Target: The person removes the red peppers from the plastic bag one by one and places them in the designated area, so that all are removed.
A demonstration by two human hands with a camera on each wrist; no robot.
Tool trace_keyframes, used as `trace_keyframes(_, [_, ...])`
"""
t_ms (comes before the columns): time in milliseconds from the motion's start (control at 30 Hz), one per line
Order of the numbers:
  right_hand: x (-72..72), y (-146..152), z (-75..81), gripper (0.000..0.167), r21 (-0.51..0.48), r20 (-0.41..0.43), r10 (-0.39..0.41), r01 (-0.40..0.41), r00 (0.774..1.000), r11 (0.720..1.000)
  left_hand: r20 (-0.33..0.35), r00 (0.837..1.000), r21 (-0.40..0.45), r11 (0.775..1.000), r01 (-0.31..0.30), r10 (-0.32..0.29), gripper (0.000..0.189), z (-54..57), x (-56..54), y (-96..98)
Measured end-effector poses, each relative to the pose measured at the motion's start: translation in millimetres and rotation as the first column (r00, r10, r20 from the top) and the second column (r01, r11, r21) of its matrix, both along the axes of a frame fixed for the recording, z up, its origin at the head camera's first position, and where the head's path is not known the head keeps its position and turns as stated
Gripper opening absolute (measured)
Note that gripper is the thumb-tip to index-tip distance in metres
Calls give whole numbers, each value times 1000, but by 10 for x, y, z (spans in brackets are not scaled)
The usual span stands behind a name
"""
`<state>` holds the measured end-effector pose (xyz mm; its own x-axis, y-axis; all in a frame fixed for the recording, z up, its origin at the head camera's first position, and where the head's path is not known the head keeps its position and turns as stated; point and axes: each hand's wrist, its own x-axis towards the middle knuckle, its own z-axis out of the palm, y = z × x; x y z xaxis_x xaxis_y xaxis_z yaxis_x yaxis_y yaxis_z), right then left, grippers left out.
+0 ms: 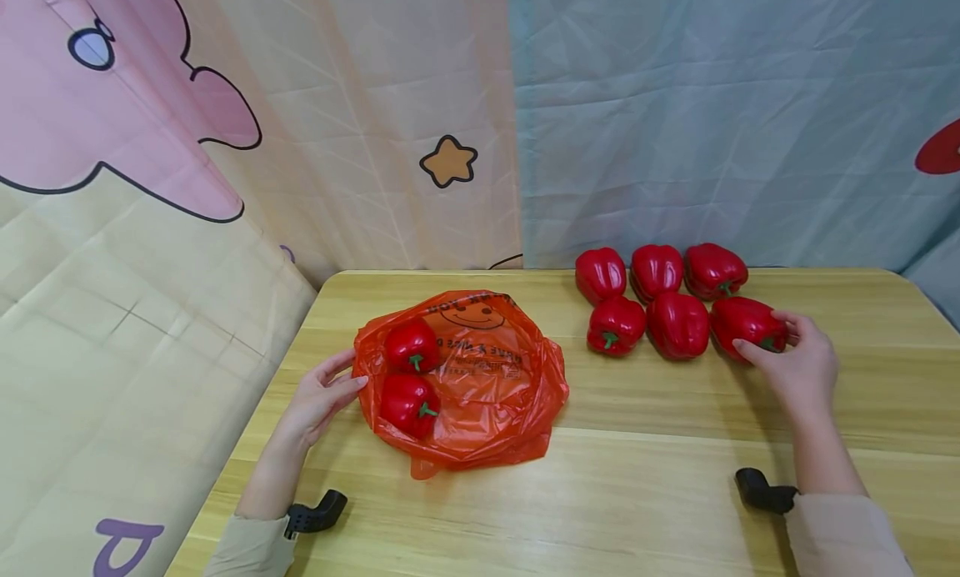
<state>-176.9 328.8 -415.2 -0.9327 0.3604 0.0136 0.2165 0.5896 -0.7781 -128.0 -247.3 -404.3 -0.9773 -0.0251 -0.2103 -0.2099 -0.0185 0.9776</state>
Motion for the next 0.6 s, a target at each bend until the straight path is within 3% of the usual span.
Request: trace_keyframes(600, [-59,16,34,72,44,-22,26,-25,999,999,7,1000,-2,1000,-8,8,57,2,-7,2])
